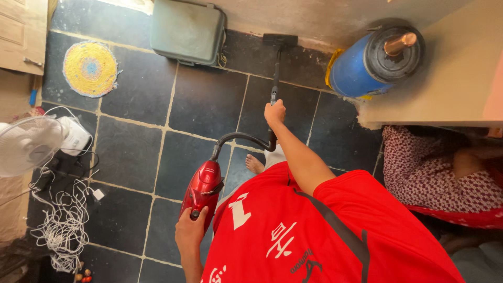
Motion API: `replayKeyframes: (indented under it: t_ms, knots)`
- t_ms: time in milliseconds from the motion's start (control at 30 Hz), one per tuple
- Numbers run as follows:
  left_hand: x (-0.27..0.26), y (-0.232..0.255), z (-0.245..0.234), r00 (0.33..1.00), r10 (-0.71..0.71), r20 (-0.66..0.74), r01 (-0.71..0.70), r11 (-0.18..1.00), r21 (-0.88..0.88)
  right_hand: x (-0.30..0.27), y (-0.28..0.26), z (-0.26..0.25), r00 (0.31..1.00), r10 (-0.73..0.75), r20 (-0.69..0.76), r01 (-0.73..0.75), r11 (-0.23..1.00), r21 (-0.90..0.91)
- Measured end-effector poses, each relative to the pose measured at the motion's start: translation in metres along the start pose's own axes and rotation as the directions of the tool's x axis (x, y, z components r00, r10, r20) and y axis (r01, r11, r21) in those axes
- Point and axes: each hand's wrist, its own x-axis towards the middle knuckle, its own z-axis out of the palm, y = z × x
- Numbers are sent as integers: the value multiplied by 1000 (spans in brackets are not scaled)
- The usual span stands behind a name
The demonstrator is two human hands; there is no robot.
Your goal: The person vacuums the floor by hand, moving the vacuum head across the dark tiles and into a narrow corridor.
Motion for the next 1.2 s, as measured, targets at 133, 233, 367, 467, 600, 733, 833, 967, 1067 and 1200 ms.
replayKeyframes:
  t_ms: [133, 233, 367, 467, 600, 733, 833, 967, 1067, 1200]
  knots:
    - [-12, -6, 0, 998, -66, -6, 66, 996, -64, 2, -23, 28, 995, -85, 48, 87, 996, -29]
    - [-21, -10, 2, 994, -100, -32, 96, 988, -119, 7, -40, 47, 988, -139, 70, 144, 988, -64]
    - [-31, -12, 4, 992, -122, -40, 113, 979, -172, 15, -51, 61, 974, -195, 118, 205, 976, -77]
    - [-34, -9, 7, 991, -133, -26, 125, 971, -204, 19, -52, 61, 972, -195, 127, 210, 971, -115]
    - [-34, -5, 10, 990, -141, 16, 141, 966, -215, 18, -40, 48, 978, -185, 100, 200, 964, -177]
    - [-31, -3, 9, 993, -106, 42, 112, 979, -170, 15, -16, 27, 986, -147, 75, 160, 965, -209]
    - [-24, -6, 8, 996, -77, 36, 80, 992, -101, 13, -1, 11, 995, -93, 35, 99, 971, -219]
    - [-16, -11, 8, 999, -41, 31, 42, 998, -48, 8, 21, -9, 999, -27, -47, 19, 986, -164]
    - [-10, -13, 7, 998, -18, 60, 19, 1000, -13, 3, 40, -26, 995, 38, -91, -49, 992, -115]
    - [-1, -18, 6, 997, 47, 68, -50, 998, 38, -5, 65, -50, 983, 95, -159, -109, 991, -80]
